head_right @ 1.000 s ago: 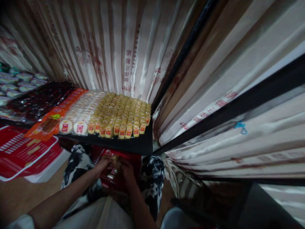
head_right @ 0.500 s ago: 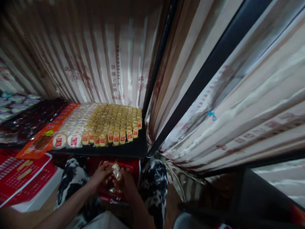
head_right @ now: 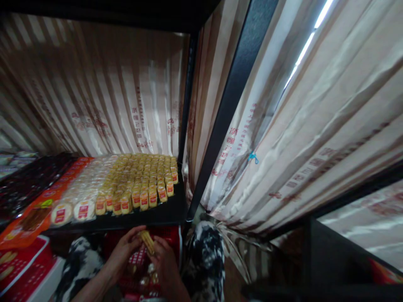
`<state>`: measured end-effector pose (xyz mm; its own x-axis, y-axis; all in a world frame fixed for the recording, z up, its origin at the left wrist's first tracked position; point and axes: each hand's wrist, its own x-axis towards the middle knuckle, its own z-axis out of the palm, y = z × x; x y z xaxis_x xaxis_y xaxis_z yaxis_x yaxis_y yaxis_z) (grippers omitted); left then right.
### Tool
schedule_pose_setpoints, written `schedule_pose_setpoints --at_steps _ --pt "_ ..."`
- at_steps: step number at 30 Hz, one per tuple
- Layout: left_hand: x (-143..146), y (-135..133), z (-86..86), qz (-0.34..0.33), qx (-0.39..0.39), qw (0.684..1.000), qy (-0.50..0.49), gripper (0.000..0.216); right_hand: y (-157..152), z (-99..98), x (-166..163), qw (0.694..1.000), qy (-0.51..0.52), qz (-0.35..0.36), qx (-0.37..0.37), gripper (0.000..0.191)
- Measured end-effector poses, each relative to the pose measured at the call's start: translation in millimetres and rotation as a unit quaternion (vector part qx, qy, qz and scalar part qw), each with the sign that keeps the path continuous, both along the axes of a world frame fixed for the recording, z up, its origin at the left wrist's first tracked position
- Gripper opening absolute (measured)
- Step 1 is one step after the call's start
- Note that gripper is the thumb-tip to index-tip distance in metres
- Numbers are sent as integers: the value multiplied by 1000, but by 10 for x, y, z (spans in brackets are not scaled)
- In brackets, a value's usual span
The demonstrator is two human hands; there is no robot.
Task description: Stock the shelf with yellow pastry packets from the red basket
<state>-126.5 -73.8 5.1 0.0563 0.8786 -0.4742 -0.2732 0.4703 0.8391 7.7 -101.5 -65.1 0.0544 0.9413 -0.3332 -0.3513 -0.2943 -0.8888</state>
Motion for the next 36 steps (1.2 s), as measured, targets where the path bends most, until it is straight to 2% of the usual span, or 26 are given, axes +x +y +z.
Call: schedule_pose_setpoints --at_steps 4,7,9,14,20,23,26,30,36 --pt "12 29 115 33 20 998 -41 59 56 249 -61 999 32 -25 7 42" --pt "25 68 200 24 38 998 -39 65 144 364 -100 997 62 -30 23 45" --pt "32 111 233 11 52 998 -18 68 205 377 -120 997 49 -36 39 47" --pt "40 247 201 21 95 995 33 64 294 328 -129 987 -79 -83 115 41" --pt "73 367 229 26 117 993 20 52 310 363 -86 974 -154 -64 151 35" --pt "114 457 281 13 128 990 54 43 346 414 -37 951 -229 -78 191 30" --pt "181 583 348 -5 154 983 95 38 421 511 25 911 -328 -108 223 26" --pt "317 802 475 -10 197 973 123 34 564 690 105 866 -408 -146 251 30" --pt "568 1231 659 -30 275 945 172 35 818 823 208 849 -420 -160 279 38"
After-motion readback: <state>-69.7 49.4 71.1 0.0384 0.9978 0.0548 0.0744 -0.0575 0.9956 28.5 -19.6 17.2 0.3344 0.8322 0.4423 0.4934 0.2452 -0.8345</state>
